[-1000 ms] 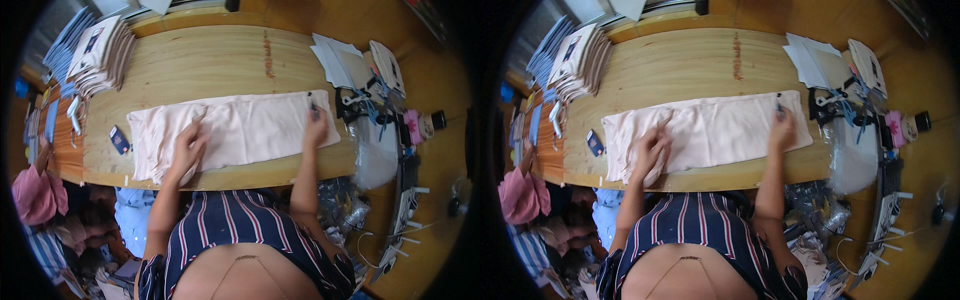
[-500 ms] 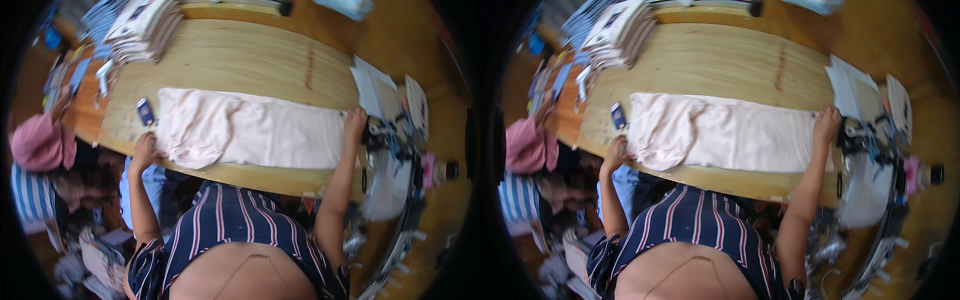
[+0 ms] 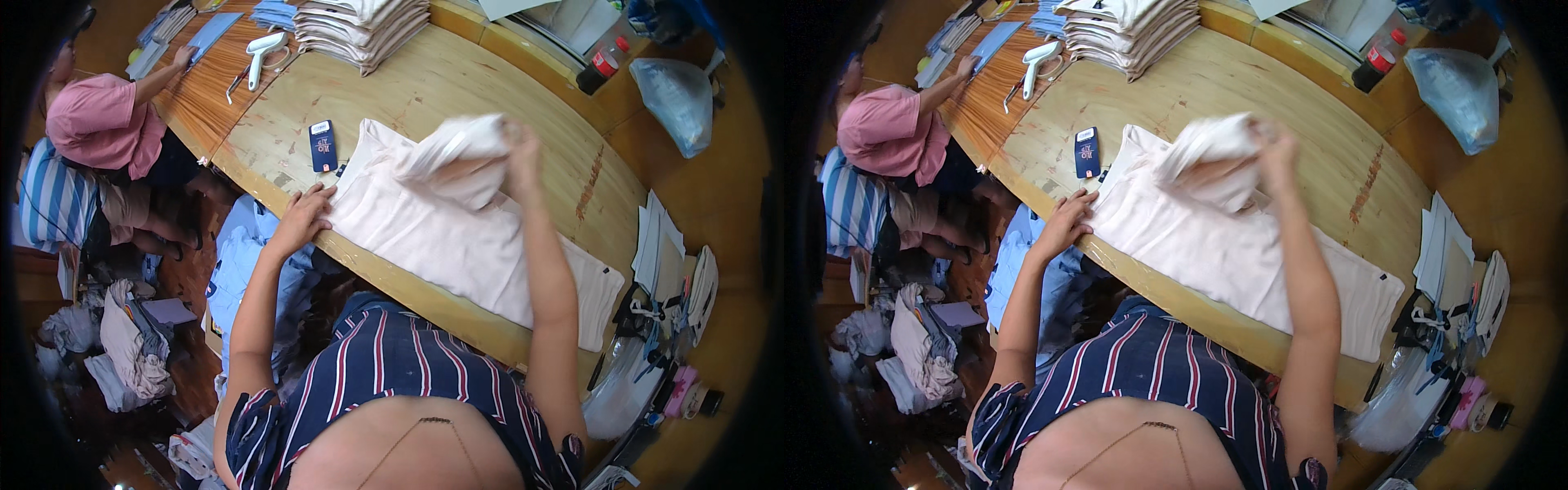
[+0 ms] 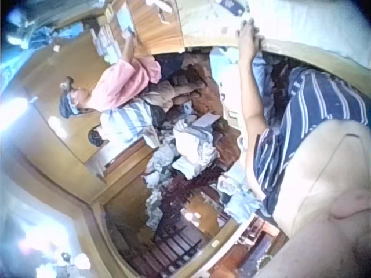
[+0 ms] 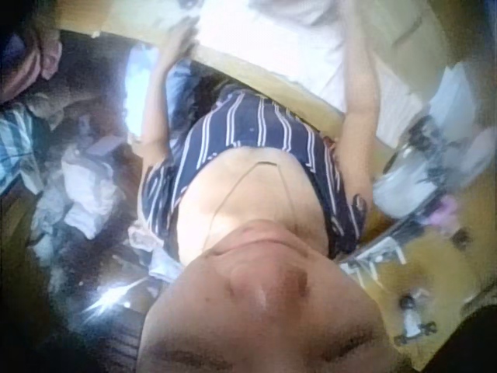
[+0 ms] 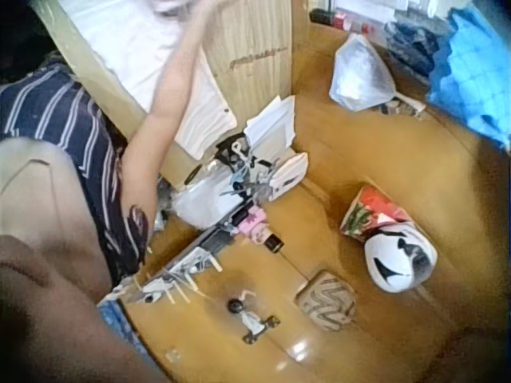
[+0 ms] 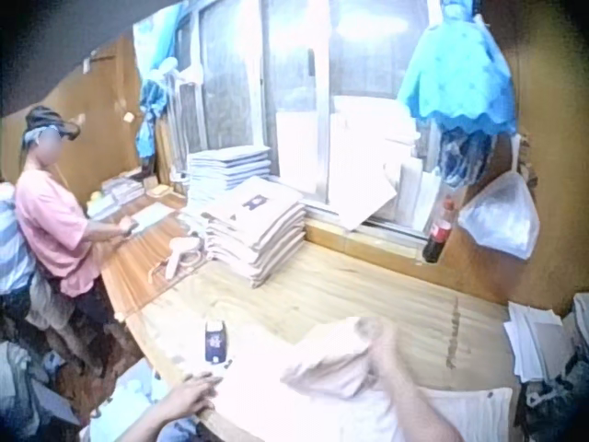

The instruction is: The person folds a light-colored shirt on a wooden table using a cardboard template, then attaches a tag using a tagging gun and trims a thread with snips.

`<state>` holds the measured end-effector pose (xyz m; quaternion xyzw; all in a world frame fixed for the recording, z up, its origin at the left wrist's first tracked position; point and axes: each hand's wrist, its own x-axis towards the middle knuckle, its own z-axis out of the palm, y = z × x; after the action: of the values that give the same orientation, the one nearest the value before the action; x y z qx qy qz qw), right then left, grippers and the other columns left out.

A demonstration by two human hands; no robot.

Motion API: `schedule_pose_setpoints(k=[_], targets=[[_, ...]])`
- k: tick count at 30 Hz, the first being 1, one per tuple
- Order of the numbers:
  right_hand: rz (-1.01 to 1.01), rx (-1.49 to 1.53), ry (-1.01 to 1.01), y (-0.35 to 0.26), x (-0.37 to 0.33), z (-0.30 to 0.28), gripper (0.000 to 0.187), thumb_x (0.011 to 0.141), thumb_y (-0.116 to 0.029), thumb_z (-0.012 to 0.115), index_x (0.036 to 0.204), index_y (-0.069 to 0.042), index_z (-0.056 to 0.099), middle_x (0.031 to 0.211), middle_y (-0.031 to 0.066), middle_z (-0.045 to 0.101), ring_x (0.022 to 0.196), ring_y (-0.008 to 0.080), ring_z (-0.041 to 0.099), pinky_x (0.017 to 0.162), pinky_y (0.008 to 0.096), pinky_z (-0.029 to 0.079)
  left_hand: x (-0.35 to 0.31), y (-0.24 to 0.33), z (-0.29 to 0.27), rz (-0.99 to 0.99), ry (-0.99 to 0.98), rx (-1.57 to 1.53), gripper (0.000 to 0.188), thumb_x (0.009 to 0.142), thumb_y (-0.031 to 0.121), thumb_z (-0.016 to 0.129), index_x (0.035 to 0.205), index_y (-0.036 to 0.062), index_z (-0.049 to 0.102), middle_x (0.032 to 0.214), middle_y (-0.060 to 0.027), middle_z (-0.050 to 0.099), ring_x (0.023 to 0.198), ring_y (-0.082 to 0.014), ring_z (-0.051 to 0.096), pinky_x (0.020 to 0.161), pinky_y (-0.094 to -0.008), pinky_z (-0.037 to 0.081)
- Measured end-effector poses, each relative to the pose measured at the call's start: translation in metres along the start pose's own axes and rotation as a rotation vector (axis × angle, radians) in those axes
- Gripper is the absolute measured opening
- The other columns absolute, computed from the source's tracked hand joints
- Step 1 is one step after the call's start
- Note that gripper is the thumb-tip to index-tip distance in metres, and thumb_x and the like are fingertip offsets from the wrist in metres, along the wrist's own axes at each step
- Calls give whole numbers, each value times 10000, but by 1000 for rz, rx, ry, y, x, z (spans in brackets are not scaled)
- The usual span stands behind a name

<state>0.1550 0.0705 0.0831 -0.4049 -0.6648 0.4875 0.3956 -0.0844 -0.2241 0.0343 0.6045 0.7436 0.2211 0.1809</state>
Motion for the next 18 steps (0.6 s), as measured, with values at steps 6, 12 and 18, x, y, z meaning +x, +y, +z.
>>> schedule_pose_setpoints(k=[6, 12, 18], targets=[[202, -581, 273, 167, 148, -107, 435, 753, -322, 608, 1093, -60, 539, 1079, 159, 558, 1015, 246, 526, 866, 324, 395, 14, 9, -1, -47, 30, 121, 510, 677, 94, 640, 1151, 108, 452, 1159, -36, 496, 1223, -240, 316, 992, -500, 212], [461, -957, 341, 138, 186, -37, 505, 727, -491, 566, 1108, -159, 557, 1108, 145, 544, 1096, 220, 468, 960, 382, 295, 13, 22, -3, -101, 113, 192, 466, 658, 83, 652, 1088, 97, 475, 1112, -26, 516, 1200, -233, 350, 956, -464, 272], [243, -345, -284, 54, 163, 30, 418, 699, -68, 658, 1096, -19, 537, 1006, 120, 578, 877, 162, 547, 720, 266, 440, 14, 19, 0, -127, 103, 229, 488, 642, 39, 647, 1091, 87, 463, 1150, -18, 500, 1210, -243, 334, 975, -448, 247]])
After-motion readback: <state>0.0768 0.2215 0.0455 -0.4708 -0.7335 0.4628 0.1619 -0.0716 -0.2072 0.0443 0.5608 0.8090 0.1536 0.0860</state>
